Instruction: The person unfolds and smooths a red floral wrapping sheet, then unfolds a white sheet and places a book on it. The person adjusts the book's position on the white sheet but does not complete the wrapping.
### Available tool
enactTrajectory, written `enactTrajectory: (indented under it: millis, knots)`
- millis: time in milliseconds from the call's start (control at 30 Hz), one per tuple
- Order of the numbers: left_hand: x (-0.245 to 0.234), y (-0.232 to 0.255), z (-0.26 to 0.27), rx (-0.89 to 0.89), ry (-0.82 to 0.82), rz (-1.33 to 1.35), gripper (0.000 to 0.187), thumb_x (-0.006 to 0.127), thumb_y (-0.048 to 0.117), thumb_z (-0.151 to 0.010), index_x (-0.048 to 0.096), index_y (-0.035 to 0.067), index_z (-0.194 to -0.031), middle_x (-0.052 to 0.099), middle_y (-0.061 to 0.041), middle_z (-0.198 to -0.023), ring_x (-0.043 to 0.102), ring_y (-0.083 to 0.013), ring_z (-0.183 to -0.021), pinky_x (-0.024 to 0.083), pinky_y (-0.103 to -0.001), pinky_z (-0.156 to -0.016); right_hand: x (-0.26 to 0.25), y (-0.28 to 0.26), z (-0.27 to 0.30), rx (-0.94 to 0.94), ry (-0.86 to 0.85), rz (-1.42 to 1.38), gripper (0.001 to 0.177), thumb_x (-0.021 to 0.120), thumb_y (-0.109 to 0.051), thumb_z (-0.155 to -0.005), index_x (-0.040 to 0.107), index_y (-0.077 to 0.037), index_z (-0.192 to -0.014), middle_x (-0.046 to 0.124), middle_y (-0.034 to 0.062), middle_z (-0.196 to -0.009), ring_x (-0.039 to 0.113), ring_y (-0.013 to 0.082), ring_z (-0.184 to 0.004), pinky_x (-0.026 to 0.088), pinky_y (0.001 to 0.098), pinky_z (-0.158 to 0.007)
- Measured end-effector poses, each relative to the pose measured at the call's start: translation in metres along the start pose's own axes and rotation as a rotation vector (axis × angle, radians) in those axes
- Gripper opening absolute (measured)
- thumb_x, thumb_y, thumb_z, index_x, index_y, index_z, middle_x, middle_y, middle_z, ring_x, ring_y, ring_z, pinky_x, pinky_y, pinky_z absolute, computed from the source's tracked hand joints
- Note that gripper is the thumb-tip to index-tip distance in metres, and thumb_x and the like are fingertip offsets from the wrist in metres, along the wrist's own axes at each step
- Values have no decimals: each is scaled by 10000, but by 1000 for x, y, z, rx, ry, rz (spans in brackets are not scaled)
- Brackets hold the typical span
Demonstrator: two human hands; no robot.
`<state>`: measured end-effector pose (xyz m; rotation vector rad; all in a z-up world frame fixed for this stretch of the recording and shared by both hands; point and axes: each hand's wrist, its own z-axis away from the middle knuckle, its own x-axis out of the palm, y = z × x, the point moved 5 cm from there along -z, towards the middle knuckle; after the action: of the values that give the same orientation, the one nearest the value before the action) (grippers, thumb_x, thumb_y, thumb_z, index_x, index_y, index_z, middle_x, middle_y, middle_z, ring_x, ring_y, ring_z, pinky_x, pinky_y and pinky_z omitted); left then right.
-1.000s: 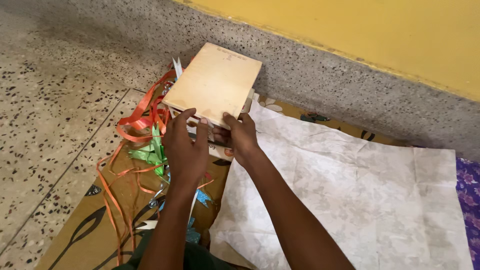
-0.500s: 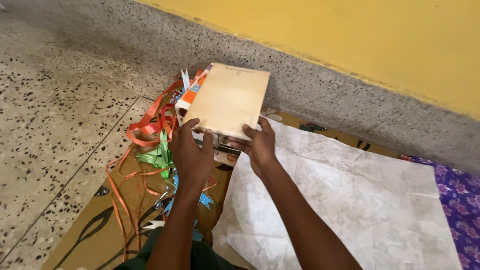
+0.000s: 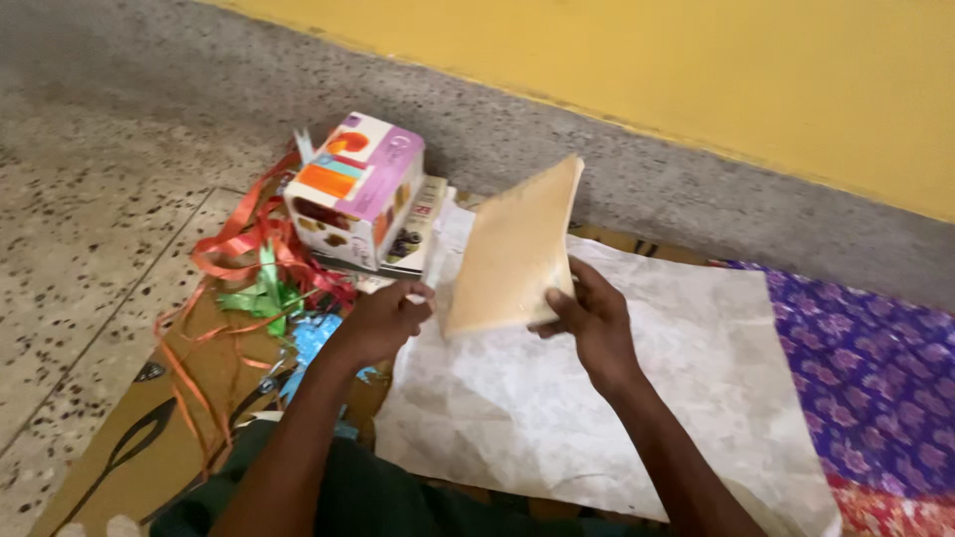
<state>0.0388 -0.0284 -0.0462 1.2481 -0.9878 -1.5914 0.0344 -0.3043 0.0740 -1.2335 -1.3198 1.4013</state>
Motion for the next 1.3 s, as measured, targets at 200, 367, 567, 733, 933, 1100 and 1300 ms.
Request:
enactTrajectory:
  millis: [200, 367, 567, 733, 933, 1100, 1300]
  knots:
    - [44, 17, 16, 59, -135, -263, 406, 677, 395, -905, 702, 106, -1189, 777, -115, -916, 716, -211, -811, 569, -376, -733, -69, 23, 85, 21, 86, 104, 525, 607, -119, -966, 517, 10, -1468, 751, 118, -1116, 728, 185, -760, 613, 321, -669]
    - [96, 37, 35, 88, -260, -366, 442, 644, 457, -918, 700, 135, -1216, 776, -110, -985, 728, -229, -915, 560, -379, -845, -101, 60, 146, 87, 181, 107, 551, 631, -104, -951, 508, 8, -1476, 757, 106, -1132, 679, 142, -745, 628, 321, -684]
    - [165, 64, 72, -114, -378, -184, 516, 574, 507, -933, 659, 180, -1322, 755, -102, -1144, 731, -225, -1012, 598, -397, -859, -102, 77, 183, 124, 231, 227, 531, 692, -157, -937, 563, -42, -1440, 776, 116, -1104, 701, 134, -766, 616, 303, -659]
    - [199, 76, 97, -159, -436, 68, 686, 568, 542, -905, 449, 237, -1508, 641, -75, -1359, 650, -198, -1247, 609, -393, -907, -72, 55, 198, -209, 157, 534, 492, 735, -138, -964, 616, -43, -1432, 743, 161, -1033, 714, 178, -824, 578, 288, -715]
    - [192, 76, 93, -183, -311, 151, 809, 526, 593, -879, 344, 246, -1587, 599, -150, -1412, 651, -271, -1235, 621, -420, -902, -45, 51, 196, -135, 15, 314, 588, 745, -136, -935, 539, -76, -1482, 666, 129, -1084, 692, 216, -879, 587, 312, -710]
    - [176, 69, 86, -255, -162, 94, 832, 671, 456, -888, 337, 181, -1598, 654, -173, -1351, 698, -282, -1151, 589, -406, -892, -34, 65, 205, -99, -131, 270, 544, 714, -168, -988, 542, -70, -1494, 633, 148, -1270, 665, 235, -1073, 574, 333, -815]
    - [177, 71, 83, -212, -205, 237, 763, 694, 289, -870, 417, 162, -1570, 736, -122, -1232, 737, -240, -1046, 596, -403, -838, -53, 118, 196, 27, 58, 171, 513, 643, -230, -1001, 514, -57, -1466, 582, 130, -1391, 620, 244, -1228, 586, 346, -870]
